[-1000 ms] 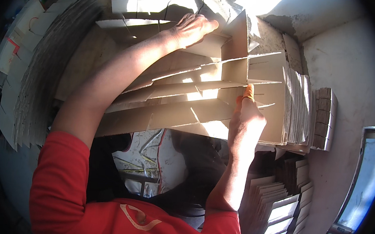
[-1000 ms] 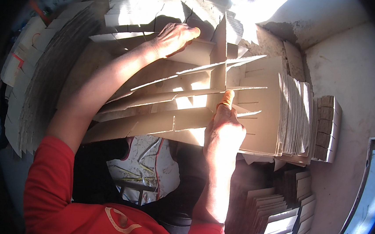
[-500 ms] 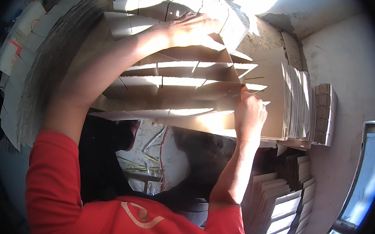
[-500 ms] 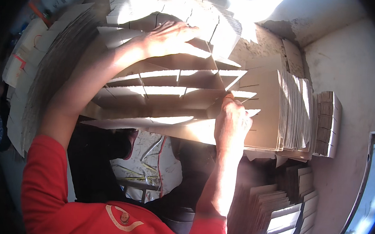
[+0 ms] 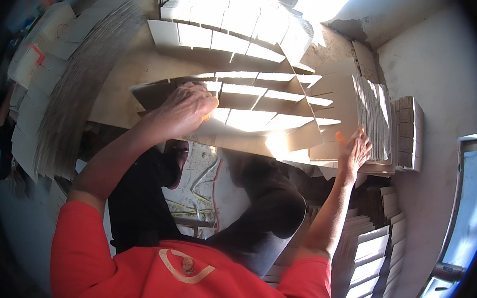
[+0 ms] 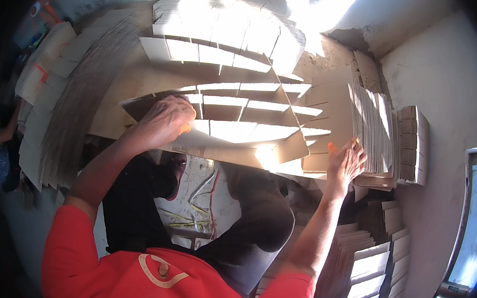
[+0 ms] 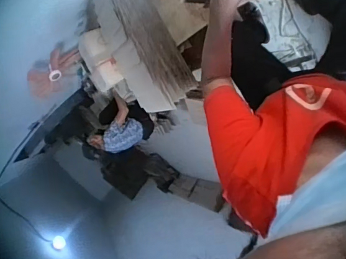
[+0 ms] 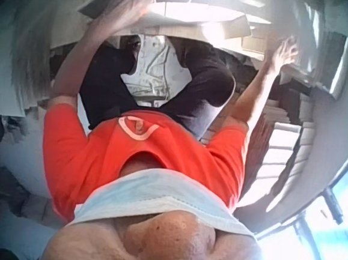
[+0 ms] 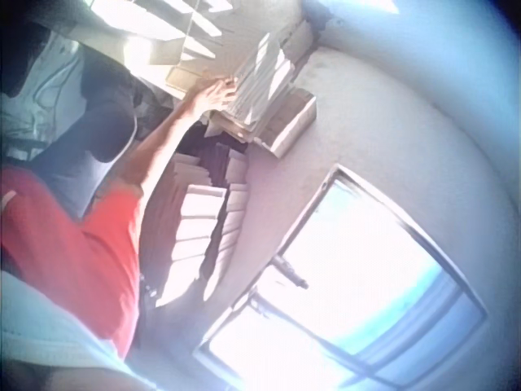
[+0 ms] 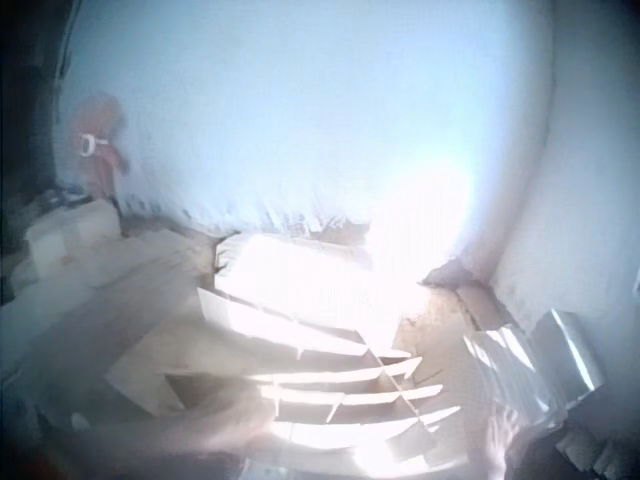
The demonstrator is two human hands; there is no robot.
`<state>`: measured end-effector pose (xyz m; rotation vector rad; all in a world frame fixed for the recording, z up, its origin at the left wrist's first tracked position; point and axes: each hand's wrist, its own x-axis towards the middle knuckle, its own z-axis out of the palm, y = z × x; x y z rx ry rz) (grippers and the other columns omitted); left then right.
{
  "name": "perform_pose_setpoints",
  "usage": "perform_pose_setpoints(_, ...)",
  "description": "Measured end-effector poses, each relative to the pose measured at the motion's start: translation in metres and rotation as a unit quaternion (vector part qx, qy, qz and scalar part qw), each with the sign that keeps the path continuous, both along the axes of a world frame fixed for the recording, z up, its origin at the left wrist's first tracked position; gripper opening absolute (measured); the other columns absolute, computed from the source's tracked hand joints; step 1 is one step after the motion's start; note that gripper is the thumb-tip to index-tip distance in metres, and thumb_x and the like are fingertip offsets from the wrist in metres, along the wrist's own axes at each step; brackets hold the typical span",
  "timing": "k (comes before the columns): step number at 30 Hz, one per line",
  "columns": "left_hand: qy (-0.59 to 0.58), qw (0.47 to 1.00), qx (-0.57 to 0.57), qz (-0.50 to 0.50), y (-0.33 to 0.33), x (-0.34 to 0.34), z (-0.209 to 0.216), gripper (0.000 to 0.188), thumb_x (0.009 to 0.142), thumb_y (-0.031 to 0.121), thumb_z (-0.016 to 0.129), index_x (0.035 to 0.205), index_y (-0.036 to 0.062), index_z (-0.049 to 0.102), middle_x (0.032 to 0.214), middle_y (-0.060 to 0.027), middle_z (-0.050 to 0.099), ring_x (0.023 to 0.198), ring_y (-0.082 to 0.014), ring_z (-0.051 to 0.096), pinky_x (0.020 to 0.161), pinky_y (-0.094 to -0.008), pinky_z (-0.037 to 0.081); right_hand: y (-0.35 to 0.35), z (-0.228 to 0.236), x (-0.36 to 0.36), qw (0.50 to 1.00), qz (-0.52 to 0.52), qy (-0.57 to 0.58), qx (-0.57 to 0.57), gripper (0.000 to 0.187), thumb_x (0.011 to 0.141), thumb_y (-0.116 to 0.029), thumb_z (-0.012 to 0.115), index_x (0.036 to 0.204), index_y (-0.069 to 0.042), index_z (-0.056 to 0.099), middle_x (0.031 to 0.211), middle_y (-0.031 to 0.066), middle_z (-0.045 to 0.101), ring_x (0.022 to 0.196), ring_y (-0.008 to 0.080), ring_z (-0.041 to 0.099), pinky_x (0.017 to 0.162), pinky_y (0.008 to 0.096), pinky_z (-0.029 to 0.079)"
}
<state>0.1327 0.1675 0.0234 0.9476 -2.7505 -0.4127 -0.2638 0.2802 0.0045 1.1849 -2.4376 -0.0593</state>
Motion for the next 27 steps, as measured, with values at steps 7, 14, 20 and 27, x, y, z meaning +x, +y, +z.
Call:
perform_pose_setpoints(7,-0.058,0.998,0.022,0.031,-0.02,-0.001,0.009,0.019,0.07,0.013,0.07,0.083,0.002,0.06,0.104,-0.0108,0.061,0.108,-0.0268,0.054,0.092,-0.0387,0.041,0.013,-0.018,-0.064,0.983,0.167,-0.015,-0.07,0.021,0.08,-0.011,0.063,0.098,-0.006,0.053,0.094,0.0136,0.057,0.094,0.0321,0.054,0.077,0.0407,0.045)
perform_pose_setpoints(14,0.106,0.992,0.012,0.067,-0.013,-0.011,0.01,0.03,0.07,0.014,0.072,0.094,-0.0004,0.062,0.096,-0.0126,0.064,0.101,-0.0306,0.057,0.087,-0.0405,0.044,-0.001,-0.01,-0.053,0.992,0.123,-0.013,-0.025,0.028,0.078,-0.014,0.068,0.097,-0.006,0.049,0.094,0.016,0.061,0.09,0.0351,0.06,0.071,0.0455,0.051)
perform_pose_setpoints(20,0.109,0.991,0.045,0.058,-0.011,-0.022,0.002,0.031,0.071,0.017,0.073,0.096,0.0001,0.064,0.096,-0.0124,0.065,0.101,-0.0299,0.059,0.088,-0.039,0.046,-0.003,0.016,-0.053,0.986,0.036,-0.152,-0.054,0.021,0.07,-0.015,0.074,0.078,-0.006,0.057,0.071,0.013,0.064,0.072,0.0326,0.063,0.068,0.041,0.048)
perform_pose_setpoints(27,0.101,0.992,0.051,0.05,-0.011,-0.02,-0.01,0.03,0.072,0.019,0.071,0.097,0.0022,0.065,0.096,-0.0145,0.066,0.098,-0.028,0.06,0.088,-0.0371,0.047,-0.001,0.011,-0.06,0.97,0.069,-0.204,-0.112,0.017,0.076,-0.012,0.071,0.082,-0.007,0.056,0.081,0.0126,0.063,0.074,0.0308,0.061,0.069,0.0398,0.047)
